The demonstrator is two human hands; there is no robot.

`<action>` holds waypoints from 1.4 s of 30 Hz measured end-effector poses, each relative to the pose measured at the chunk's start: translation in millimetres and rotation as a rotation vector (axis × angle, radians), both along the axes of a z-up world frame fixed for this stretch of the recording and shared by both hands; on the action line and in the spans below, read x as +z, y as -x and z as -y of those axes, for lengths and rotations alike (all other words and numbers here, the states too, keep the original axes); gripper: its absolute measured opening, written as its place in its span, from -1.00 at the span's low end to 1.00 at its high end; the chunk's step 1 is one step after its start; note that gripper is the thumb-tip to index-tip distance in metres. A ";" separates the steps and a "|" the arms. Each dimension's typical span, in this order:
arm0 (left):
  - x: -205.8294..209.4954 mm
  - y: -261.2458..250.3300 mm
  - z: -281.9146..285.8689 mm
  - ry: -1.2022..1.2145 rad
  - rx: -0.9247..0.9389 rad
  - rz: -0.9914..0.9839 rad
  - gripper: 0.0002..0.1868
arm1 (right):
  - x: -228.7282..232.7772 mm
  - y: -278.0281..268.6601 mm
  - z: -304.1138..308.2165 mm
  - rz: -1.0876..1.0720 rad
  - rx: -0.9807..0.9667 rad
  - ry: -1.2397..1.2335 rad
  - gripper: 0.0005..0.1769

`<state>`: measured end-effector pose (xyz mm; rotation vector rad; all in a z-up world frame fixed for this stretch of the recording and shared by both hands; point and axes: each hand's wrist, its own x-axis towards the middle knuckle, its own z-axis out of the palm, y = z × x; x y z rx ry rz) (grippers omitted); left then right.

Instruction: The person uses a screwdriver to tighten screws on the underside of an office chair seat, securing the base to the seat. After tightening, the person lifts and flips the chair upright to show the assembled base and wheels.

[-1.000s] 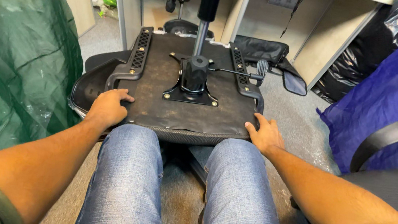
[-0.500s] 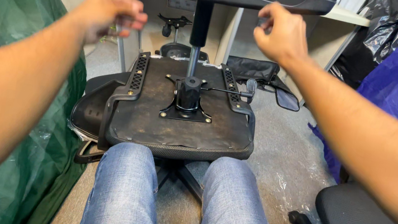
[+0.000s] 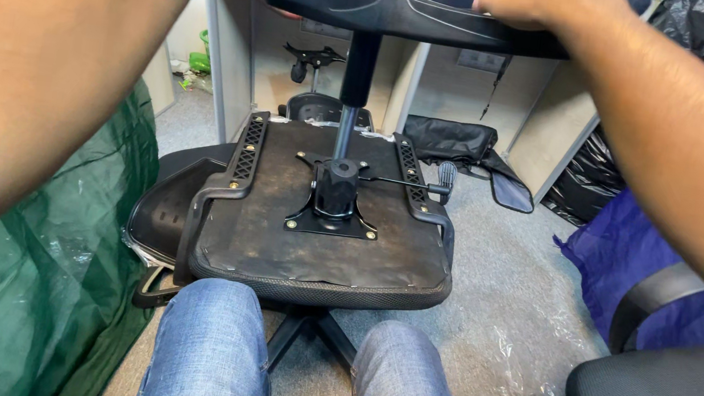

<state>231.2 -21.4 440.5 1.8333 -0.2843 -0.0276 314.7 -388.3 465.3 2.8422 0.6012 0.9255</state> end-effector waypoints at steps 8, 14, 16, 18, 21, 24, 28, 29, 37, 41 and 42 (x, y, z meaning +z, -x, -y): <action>-4.6 32.0 36.2 -0.106 -0.051 -0.122 -0.66 | -16.1 0.7 -9.7 -0.194 -0.185 0.393 -0.16; -15.5 42.8 38.3 -0.081 -0.150 -0.024 -0.84 | -22.0 30.3 -2.2 -0.294 -0.208 0.314 -0.36; -21.0 43.9 39.1 -0.040 -0.184 -0.017 -0.81 | -26.6 40.7 2.1 -0.277 -0.196 0.304 -0.36; -25.7 46.1 38.0 -0.026 -0.208 -0.017 -0.84 | -30.9 50.3 6.6 -0.232 -0.164 0.316 -0.33; -34.1 54.5 36.8 -0.007 -0.213 0.032 -0.87 | -36.6 63.5 13.3 -0.217 -0.172 0.288 -0.31; -38.0 64.4 37.4 -0.019 -0.227 0.088 -0.89 | -39.2 71.3 14.4 -0.154 -0.131 0.324 -0.25; -42.8 84.2 35.6 0.007 -0.285 0.119 -0.84 | -43.1 80.9 13.4 -0.149 -0.137 0.328 -0.27; -45.0 89.0 35.7 0.029 -0.273 0.145 -0.81 | -43.8 83.0 13.6 -0.145 -0.142 0.319 -0.28; -79.4 115.8 30.8 0.278 -0.285 0.068 -0.47 | -65.2 100.2 6.8 -0.074 -0.103 0.285 -0.16; -97.9 119.2 54.4 0.044 -0.091 -0.036 0.05 | -98.2 127.6 17.8 -0.024 -0.092 0.198 -0.23; -104.1 125.2 56.3 -0.013 -0.110 -0.036 0.12 | -108.9 136.5 19.4 -0.019 -0.090 0.171 -0.24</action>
